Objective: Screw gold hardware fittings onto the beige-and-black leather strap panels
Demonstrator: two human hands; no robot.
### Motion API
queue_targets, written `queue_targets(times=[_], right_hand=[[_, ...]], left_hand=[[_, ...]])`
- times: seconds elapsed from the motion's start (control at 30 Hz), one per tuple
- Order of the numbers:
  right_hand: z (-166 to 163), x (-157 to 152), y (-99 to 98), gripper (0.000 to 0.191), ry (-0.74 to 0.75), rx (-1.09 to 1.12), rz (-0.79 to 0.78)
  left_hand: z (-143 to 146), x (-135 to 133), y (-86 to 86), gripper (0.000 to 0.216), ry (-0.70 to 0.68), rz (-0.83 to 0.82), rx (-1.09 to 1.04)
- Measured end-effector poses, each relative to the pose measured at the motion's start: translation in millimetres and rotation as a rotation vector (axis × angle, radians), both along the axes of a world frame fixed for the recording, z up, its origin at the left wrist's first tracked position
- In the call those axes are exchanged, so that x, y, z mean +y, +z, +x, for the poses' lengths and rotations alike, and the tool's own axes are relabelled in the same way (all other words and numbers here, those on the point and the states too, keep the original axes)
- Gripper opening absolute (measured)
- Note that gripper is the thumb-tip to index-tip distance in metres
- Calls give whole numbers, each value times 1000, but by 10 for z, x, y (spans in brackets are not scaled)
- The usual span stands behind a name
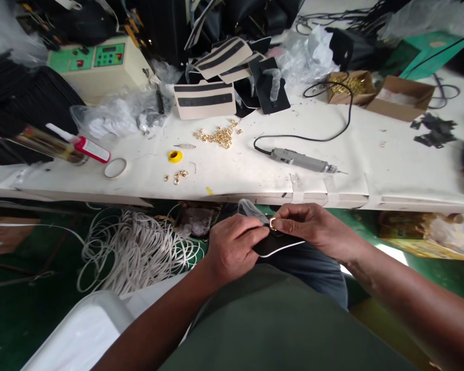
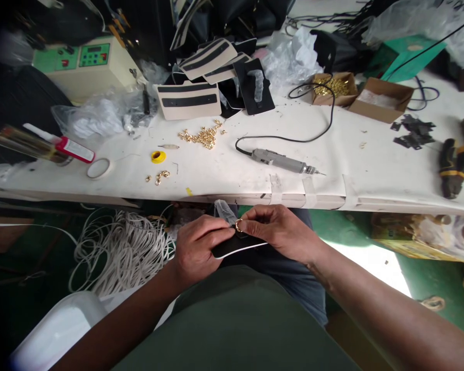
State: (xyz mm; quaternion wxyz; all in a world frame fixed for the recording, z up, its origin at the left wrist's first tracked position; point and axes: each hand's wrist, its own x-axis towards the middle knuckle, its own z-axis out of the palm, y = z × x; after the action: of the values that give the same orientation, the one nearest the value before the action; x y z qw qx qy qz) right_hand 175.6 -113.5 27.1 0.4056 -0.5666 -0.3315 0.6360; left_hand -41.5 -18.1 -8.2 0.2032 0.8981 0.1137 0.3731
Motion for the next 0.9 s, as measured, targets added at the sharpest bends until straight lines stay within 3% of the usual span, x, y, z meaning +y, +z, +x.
queue_targets(times=[0.4,0.63,0.9], right_hand=[[8,13,-52,40,8,-81,42],[-29,-5,-44,42,-12,36,32],[5,-26,-44,41,0,-119,120]], left_hand=[[-3,-47,-35,25,28,-17,-31],[-41,-17,24,32,-14,10,-16],[-32,-11,0,28,-28,-14,7]])
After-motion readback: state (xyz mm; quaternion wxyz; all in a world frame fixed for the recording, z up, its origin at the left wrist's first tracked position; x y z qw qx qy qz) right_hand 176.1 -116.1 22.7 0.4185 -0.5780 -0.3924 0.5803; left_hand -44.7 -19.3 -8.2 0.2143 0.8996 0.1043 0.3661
